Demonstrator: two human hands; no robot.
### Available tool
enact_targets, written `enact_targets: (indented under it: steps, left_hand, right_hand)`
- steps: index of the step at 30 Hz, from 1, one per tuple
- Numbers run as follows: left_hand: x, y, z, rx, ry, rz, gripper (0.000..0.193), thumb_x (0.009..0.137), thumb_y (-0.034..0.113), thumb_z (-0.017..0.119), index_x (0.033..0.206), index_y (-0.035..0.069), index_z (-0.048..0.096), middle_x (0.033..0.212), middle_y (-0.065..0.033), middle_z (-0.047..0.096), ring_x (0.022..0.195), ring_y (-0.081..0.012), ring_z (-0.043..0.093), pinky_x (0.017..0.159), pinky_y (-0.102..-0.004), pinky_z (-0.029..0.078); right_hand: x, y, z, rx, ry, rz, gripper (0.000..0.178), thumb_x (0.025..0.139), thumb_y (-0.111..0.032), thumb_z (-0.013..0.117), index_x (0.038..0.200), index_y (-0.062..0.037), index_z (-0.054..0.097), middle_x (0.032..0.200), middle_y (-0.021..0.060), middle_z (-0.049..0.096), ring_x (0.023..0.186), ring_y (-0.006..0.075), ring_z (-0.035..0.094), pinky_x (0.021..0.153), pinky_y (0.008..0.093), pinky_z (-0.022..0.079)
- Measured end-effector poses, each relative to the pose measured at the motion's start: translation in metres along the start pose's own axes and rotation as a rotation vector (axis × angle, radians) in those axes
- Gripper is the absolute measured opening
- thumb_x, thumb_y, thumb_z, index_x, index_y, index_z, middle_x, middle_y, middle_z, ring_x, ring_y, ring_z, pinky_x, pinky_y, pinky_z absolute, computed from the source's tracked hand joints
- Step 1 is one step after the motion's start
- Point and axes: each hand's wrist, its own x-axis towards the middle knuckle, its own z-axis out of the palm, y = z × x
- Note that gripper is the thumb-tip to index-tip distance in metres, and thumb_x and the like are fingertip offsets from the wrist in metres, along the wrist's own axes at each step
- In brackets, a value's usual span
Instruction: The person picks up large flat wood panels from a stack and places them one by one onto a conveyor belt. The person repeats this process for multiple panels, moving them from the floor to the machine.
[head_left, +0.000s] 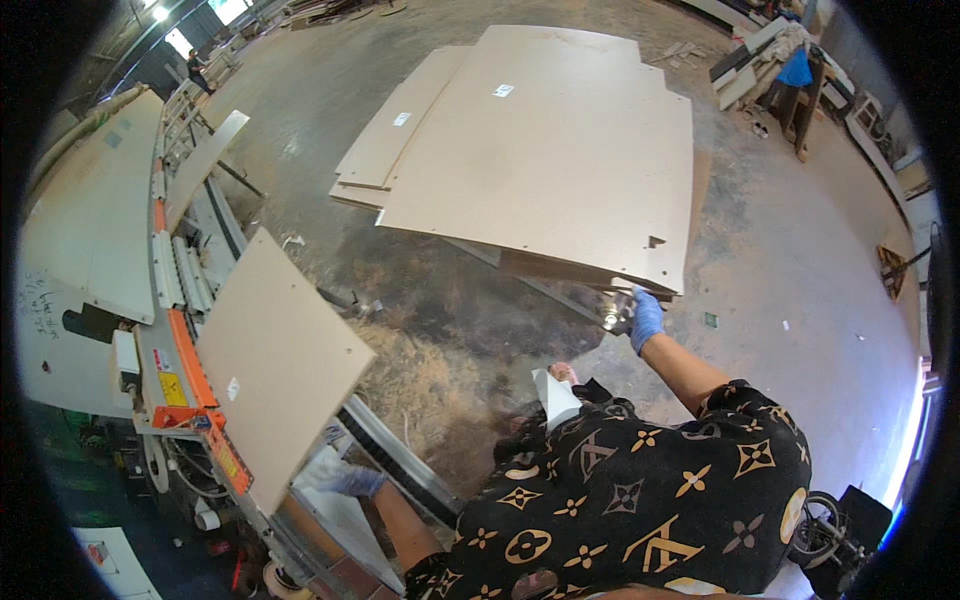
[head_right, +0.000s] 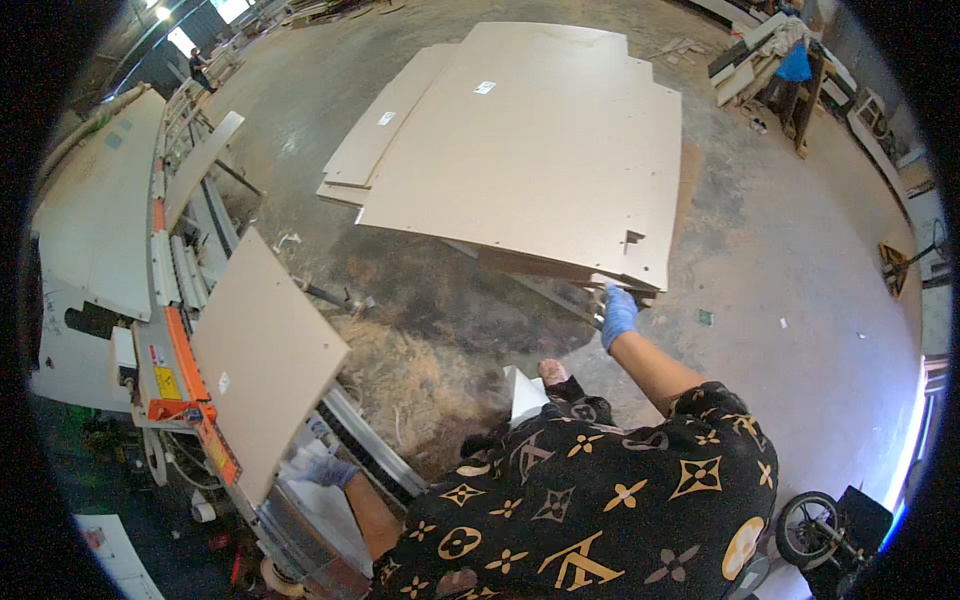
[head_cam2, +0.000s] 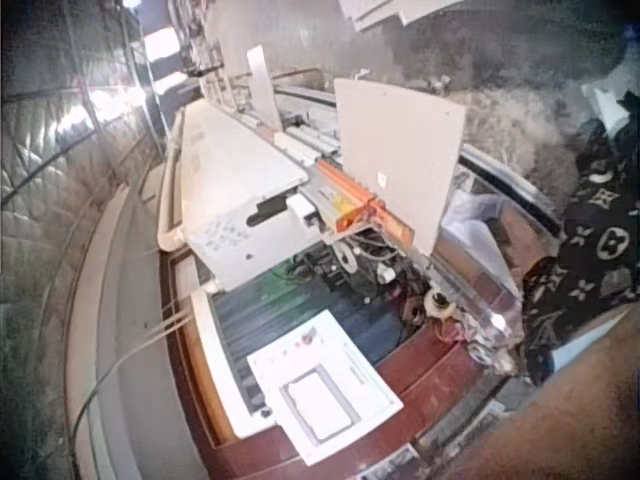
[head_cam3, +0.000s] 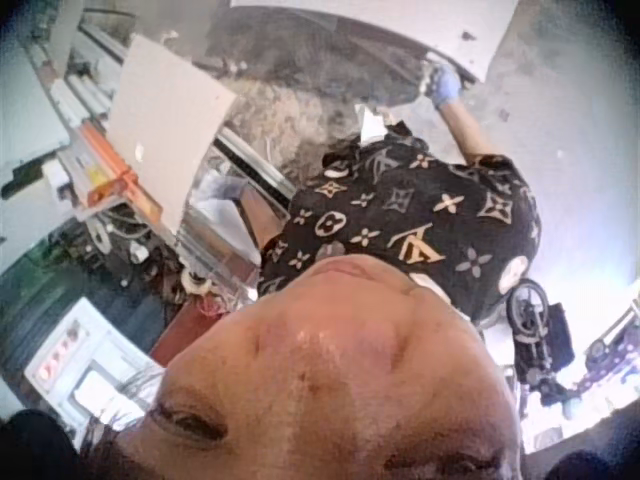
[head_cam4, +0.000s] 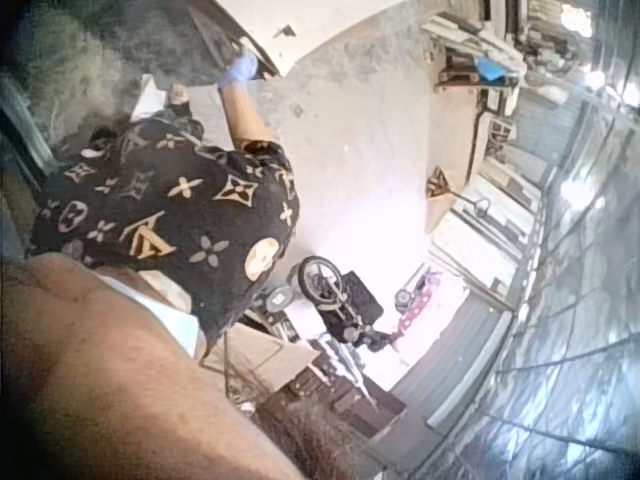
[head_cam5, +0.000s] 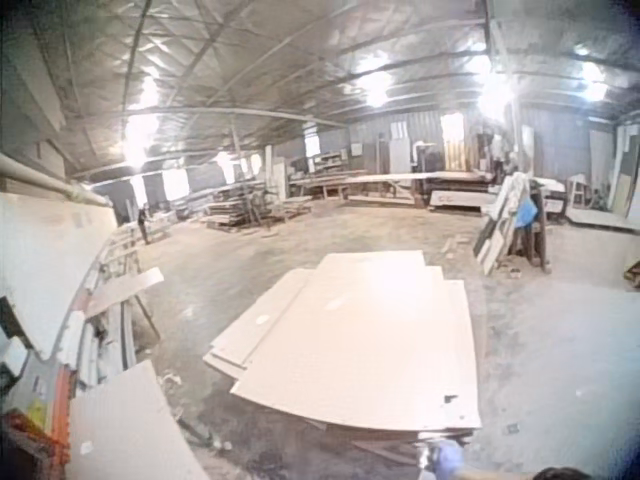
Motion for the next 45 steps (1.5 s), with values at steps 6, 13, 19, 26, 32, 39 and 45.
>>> enact_targets:
  steps: [6,13,19,26,32,39,45]
  left_hand:
    - [-0.153,0.075,0.113,-0.237,-0.677,-0.246,0.053,0.093,0.024,0.056,0.139,0.005,0.037,0.14,-0.0177,0.041,0.13,-0.0299,0.041,0.11,-0.0429,0.029]
    - [-0.285,0.091,0.185,-0.356,-1.355,-0.623,0.051,0.09,0.02,0.062,0.136,0.007,0.044,0.131,-0.0101,0.05,0.111,-0.0188,0.053,0.087,-0.0314,0.048]
    - [-0.373,0.126,0.206,-0.352,-1.206,-1.242,0.064,0.083,0.03,0.071,0.138,0.014,0.042,0.127,-0.0085,0.054,0.108,-0.0221,0.055,0.082,-0.0379,0.051]
    - [-0.349,0.143,0.104,-0.281,-0.837,-1.174,0.047,0.083,0.033,0.071,0.118,0.003,0.059,0.107,-0.0088,0.065,0.094,-0.0234,0.064,0.083,-0.0393,0.053]
    - [-0.291,0.152,-0.02,-0.278,-0.734,-1.117,0.049,0.081,0.032,0.074,0.118,0.003,0.061,0.105,-0.008,0.065,0.089,-0.0208,0.062,0.08,-0.0353,0.051]
    - [-0.194,0.124,-0.173,0.124,-0.663,-0.95,0.049,0.083,0.031,0.071,0.121,0.003,0.059,0.106,-0.0099,0.065,0.094,-0.0222,0.061,0.084,-0.0337,0.049]
    - [-0.179,0.107,-0.312,0.883,-0.531,-0.374,0.054,0.084,0.03,0.069,0.129,0.005,0.053,0.122,-0.0137,0.06,0.109,-0.0297,0.058,0.092,-0.0419,0.047]
  right_hand:
    - [0.073,-0.064,-0.024,-0.137,-0.331,0.117,0.056,0.085,-0.056,0.059,0.125,-0.0181,0.052,0.127,0.0056,0.053,0.092,0.0263,0.061,0.071,0.0487,0.052]
    - [0.086,-0.036,0.002,-0.203,-0.288,-0.039,0.066,0.083,-0.056,0.062,0.129,-0.0092,0.05,0.125,0.0166,0.054,0.107,0.0388,0.052,0.091,0.0549,0.043]
    - [-0.004,0.023,0.013,-0.296,-0.632,0.348,0.037,0.087,-0.024,0.068,0.112,0.0004,0.056,0.101,0.0163,0.065,0.08,0.0278,0.062,0.073,0.0363,0.053]
    - [0.015,-0.004,-0.006,-0.175,-0.692,0.76,0.062,0.081,-0.045,0.069,0.127,-0.0074,0.052,0.127,0.0131,0.058,0.119,0.0301,0.052,0.101,0.0475,0.042]
    - [0.104,-0.137,-0.034,-0.073,-0.666,0.296,0.053,0.086,-0.048,0.061,0.125,-0.0124,0.056,0.129,0.0083,0.058,0.119,0.0302,0.053,0.103,0.0478,0.041]
    - [0.079,-0.106,-0.064,-0.072,-0.768,0.422,0.065,0.09,-0.055,0.049,0.137,-0.0108,0.043,0.138,0.013,0.049,0.127,0.0355,0.045,0.107,0.0525,0.034]
    - [-0.011,-0.018,-0.114,-0.151,-0.687,0.499,0.062,0.089,-0.053,0.053,0.134,-0.011,0.045,0.138,0.0119,0.05,0.127,0.0353,0.045,0.107,0.0556,0.033]
